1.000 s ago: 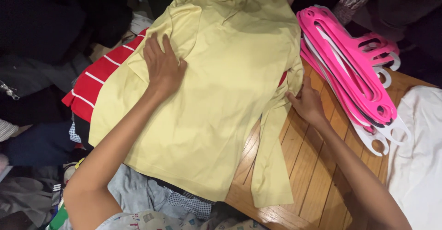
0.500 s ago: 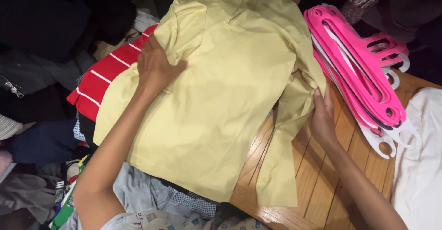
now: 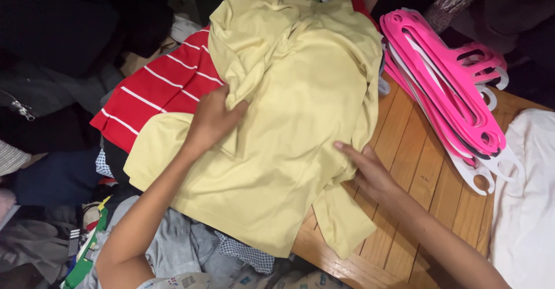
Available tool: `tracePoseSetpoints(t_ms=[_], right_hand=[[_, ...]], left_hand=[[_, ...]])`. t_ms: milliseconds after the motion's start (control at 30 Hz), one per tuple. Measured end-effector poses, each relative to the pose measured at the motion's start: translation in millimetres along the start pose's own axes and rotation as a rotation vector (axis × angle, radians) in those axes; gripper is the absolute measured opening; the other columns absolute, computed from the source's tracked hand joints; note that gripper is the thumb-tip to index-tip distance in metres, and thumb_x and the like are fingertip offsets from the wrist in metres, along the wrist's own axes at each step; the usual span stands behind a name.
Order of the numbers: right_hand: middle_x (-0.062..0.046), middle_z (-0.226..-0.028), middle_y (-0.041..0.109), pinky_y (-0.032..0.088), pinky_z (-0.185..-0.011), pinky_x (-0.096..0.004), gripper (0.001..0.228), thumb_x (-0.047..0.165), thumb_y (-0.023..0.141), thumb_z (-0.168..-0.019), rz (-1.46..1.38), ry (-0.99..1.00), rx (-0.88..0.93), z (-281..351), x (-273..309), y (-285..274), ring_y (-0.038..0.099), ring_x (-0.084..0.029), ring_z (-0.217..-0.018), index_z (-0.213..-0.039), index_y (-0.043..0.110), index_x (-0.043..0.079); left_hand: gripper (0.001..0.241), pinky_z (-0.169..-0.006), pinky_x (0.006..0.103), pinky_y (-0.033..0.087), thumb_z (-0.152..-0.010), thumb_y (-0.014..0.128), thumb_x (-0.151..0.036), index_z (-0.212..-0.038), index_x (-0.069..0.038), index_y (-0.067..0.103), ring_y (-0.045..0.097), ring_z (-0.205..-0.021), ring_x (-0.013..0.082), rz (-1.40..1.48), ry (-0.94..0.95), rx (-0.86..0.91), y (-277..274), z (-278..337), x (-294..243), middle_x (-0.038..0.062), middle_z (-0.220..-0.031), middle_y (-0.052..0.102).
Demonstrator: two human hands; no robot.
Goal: The person hangs a yellow long-sleeved shirt on a pink hanger, smoothing the fabric and adjusting the sleeves. They then pick up a red and white striped shirt and place it on another pink hanger, arranging the collar and sleeves.
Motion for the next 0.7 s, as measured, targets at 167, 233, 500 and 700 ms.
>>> tracePoseSetpoints(t_ms=[167,233,500,700], right_hand=[[-0.026,-0.132,0.066,0.053,-0.099,-0.057,0.080,0.019,0.080,-0.079,0.136,0.082,0.091,19,9,22,0.067,-0.037,-0.115,-0.148,0.043,0.001],[-0.026,-0.135,0.064,0.051,-0.103,-0.057,0.080,0.018,0.080,-0.081,0.170,0.076,0.112,20,6,17,0.065,-0.038,-0.119,-0.150,0.042,0.001],[-0.017,-0.143,0.060,0.041,-0.115,-0.054,0.071,0.028,0.070,-0.091,0.141,0.093,-0.033,23,-10,-52,0.058,-0.032,-0.129,-0.154,0.045,0.008],[-0.016,-0.135,0.064,0.047,-0.108,-0.060,0.053,0.025,0.064,-0.096,-0.024,-0.016,-0.125,30,0,-93,0.063,-0.033,-0.122,-0.146,0.054,0.010]], left_hand=[[0.044,-0.073,0.0559,0.055,-0.094,0.062,-0.031,-0.116,0.007,0.066,0.073,-0.087,0.0451,0.174,0.072,0.029,33,18,5,0.027,-0.079,0.070],[0.039,-0.074,0.0576,0.055,-0.094,0.061,-0.027,-0.117,0.004,0.068,0.072,-0.093,0.0475,0.207,0.107,0.049,42,26,-5,0.029,-0.087,0.072],[0.040,-0.093,0.0579,0.053,-0.097,0.056,-0.023,-0.127,0.001,0.065,0.069,-0.109,0.0443,0.432,0.152,0.260,69,55,-56,0.027,-0.112,0.074],[0.043,-0.100,0.0569,0.050,-0.094,0.059,-0.027,-0.132,-0.006,0.064,0.067,-0.117,0.0394,0.543,0.147,0.432,116,60,-72,0.022,-0.119,0.073]])
Point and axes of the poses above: each hand's wrist, its own z-axis away from the middle knuckle, its own y-axis out of the palm, x = y × z, the point moved 2 cm from there along -z, towards the middle knuckle
